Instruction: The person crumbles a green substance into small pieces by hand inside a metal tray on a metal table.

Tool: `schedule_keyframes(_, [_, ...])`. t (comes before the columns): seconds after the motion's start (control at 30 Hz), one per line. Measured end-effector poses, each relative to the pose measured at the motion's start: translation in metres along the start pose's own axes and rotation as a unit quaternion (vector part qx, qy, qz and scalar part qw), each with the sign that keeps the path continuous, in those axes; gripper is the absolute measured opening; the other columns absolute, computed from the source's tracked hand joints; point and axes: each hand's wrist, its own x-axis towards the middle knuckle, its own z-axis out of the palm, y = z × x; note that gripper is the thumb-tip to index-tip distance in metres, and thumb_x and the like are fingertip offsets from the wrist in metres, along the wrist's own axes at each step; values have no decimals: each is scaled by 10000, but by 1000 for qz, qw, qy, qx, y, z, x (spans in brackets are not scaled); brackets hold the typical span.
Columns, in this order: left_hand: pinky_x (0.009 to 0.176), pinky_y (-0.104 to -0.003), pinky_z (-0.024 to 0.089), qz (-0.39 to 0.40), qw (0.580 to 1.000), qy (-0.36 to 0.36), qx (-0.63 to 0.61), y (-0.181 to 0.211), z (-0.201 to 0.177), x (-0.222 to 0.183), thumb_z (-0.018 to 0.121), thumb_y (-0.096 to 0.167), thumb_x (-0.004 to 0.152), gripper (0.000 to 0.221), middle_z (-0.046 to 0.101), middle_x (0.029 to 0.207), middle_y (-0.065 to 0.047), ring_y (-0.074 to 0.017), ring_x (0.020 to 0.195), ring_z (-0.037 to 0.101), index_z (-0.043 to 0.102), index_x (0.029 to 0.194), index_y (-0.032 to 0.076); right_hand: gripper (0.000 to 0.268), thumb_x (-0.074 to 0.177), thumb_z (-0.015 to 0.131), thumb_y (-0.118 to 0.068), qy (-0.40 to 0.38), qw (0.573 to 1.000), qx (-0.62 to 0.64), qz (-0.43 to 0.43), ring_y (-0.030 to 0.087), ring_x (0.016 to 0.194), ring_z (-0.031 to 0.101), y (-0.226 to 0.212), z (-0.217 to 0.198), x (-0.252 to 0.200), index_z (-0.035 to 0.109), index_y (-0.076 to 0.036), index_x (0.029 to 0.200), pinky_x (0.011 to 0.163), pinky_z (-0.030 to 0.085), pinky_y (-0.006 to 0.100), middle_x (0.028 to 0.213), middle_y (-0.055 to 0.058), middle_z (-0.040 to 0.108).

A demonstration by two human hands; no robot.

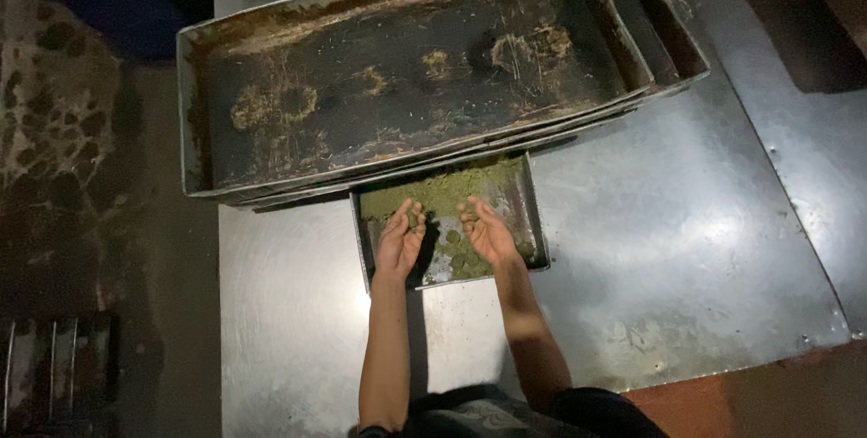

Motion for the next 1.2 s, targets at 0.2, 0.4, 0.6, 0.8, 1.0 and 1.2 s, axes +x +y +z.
schedule_keyframes(0.2, [604,-259,535,6,962,-230,-149,2,8,-10,584,197,1192,202,608,1033,-127,-175,783,591,551,1273,16,389,1028,532,-103,-94,978,183,28,119,809,601,-2,-26,5,564,-37,1410,651,527,226,1049,85,649])
schedule_keyframes(0.4, [581,-249,475,-21,993,3,-113,9,6,-3,509,190,1035,142,574,920,-68,-171,720,577,565,1026,60,483,992,586,-575,-86,969,227,34,89,597,503,4,-46,23,600,-111,858,418,401,216,777,14,563])
schedule_keyframes(0.6, [306,-234,311,30,992,-72,-97,9,-7,0,496,665,988,611,450,586,5,-93,408,326,466,692,131,690,1134,482,-703,-269,940,209,27,138,555,467,-4,-27,10,561,-129,759,428,360,279,712,22,535])
schedule_keyframes(0.8, [486,-224,421,5,999,11,-31,17,24,-22,469,330,1053,249,618,914,-40,-126,652,514,529,1136,103,248,985,435,-190,73,997,-9,40,176,819,606,-6,-1,-16,602,-96,1143,638,539,244,1086,118,687])
schedule_keyframes(1.0, [438,-218,368,23,989,-78,-126,12,17,-24,504,256,1090,196,551,825,-19,-102,608,469,601,1188,117,266,987,467,-24,-54,982,180,23,102,809,549,-2,-37,0,627,-30,1200,546,435,159,1133,119,675])
schedule_keyframes(1.2, [301,-257,272,-10,989,-27,-142,0,-37,13,555,526,1041,507,415,546,10,-107,386,326,463,704,159,621,1111,550,-632,-280,927,246,33,148,611,481,-1,-50,15,557,-97,796,461,339,271,752,46,578])
